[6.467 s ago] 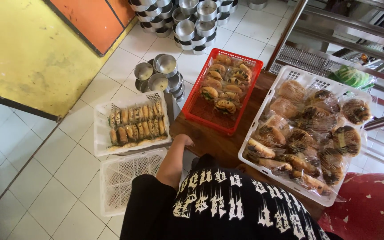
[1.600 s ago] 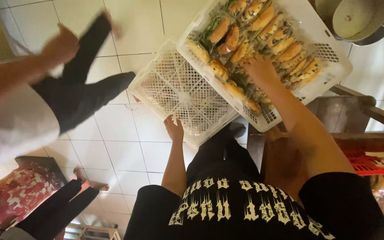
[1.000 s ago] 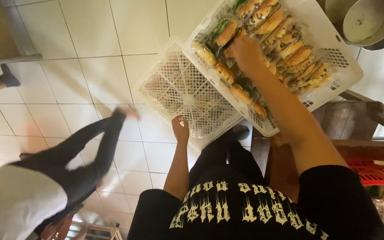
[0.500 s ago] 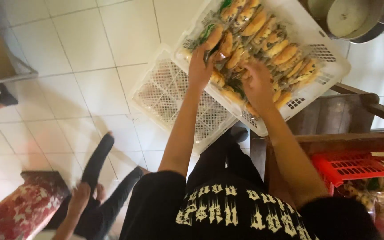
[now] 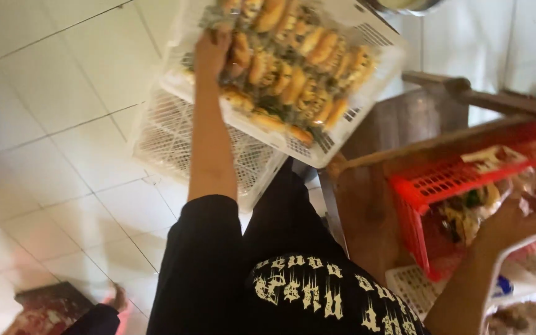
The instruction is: The person sorts individual packaged bread items from large trays into smaller crates by hand, arranging them in neat rows.
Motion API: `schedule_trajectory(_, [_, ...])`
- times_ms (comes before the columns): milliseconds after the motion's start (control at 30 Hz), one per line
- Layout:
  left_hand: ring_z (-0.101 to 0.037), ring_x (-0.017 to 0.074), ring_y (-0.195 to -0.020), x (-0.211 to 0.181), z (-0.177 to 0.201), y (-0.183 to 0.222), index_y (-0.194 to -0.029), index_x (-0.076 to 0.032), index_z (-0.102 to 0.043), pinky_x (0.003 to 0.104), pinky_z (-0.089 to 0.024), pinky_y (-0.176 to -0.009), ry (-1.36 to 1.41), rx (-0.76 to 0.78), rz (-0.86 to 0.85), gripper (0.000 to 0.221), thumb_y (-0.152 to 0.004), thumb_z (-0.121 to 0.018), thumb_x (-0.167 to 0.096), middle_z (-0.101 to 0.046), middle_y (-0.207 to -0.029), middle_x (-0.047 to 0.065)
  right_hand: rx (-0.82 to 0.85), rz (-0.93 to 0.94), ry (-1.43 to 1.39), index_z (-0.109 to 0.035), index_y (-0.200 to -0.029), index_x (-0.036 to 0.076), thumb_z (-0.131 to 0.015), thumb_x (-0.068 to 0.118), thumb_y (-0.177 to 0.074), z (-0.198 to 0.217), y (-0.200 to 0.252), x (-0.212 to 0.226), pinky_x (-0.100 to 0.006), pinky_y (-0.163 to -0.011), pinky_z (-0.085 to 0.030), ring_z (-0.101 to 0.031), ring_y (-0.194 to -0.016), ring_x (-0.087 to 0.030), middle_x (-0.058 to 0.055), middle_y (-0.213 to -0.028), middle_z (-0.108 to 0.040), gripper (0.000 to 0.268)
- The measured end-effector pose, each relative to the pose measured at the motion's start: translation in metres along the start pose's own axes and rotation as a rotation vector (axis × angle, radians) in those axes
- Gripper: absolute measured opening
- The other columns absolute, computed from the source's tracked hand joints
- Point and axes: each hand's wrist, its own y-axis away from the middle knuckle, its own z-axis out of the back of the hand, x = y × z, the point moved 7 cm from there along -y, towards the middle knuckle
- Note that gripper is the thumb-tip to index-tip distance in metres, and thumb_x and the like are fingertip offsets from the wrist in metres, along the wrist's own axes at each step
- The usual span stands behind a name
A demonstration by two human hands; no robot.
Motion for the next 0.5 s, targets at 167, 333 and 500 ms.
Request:
schedule_trajectory(167, [-0.064, 0.0433, -0.111, 0.038, -0.02, -0.029, -0.128, -0.01, -0.064, 0.053, -0.05, -0.097, 0.051, 0.068, -0.219, 0.053, -0.106, -0.037, -0.05, -0.068, -0.123, 0.021, 0.07, -0.084, 0.055, -0.051, -0.141, 0.0, -0.059, -0.016, -0.094, 0.053, 0.022, -0.134, -0.03, -0.095, -0.055, -0.056, -0.115, -0.019, -0.012, -0.135, -0.053, 0.05])
schedule_trajectory(333, [-0.061, 0.0379, -0.116, 0.046, -0.026, -0.024, -0.131, -0.012, -0.064, 0.049, -0.045, -0.101, 0.183, 0.195, 0.003, 0.059, -0.104, -0.036, -0.057, -0.066, -0.127, 0.019, 0.136, -0.242, 0.056, -0.052, -0.143, 0.003, -0.057, -0.011, -0.091, 0.038, 0.014, -0.152, -0.03, -0.096, -0.055, -0.054, -0.11, -0.017, -0.011, -0.13, -0.052, 0.054])
schedule_trajectory(500, [-0.042, 0.0441, -0.137, 0.033, -0.044, 0.001, -0.152, 0.003, -0.038, 0.045, -0.035, -0.115, 0.076, 0.197, -0.191, 0.07, -0.109, -0.033, -0.052, -0.043, -0.152, 0.028, 0.232, 0.033, 0.369, -0.056, -0.132, 0.002, -0.074, 0.005, -0.09, 0.007, -0.019, -0.082, -0.046, -0.092, -0.052, -0.058, -0.111, -0.029, -0.015, -0.125, -0.059, 0.046])
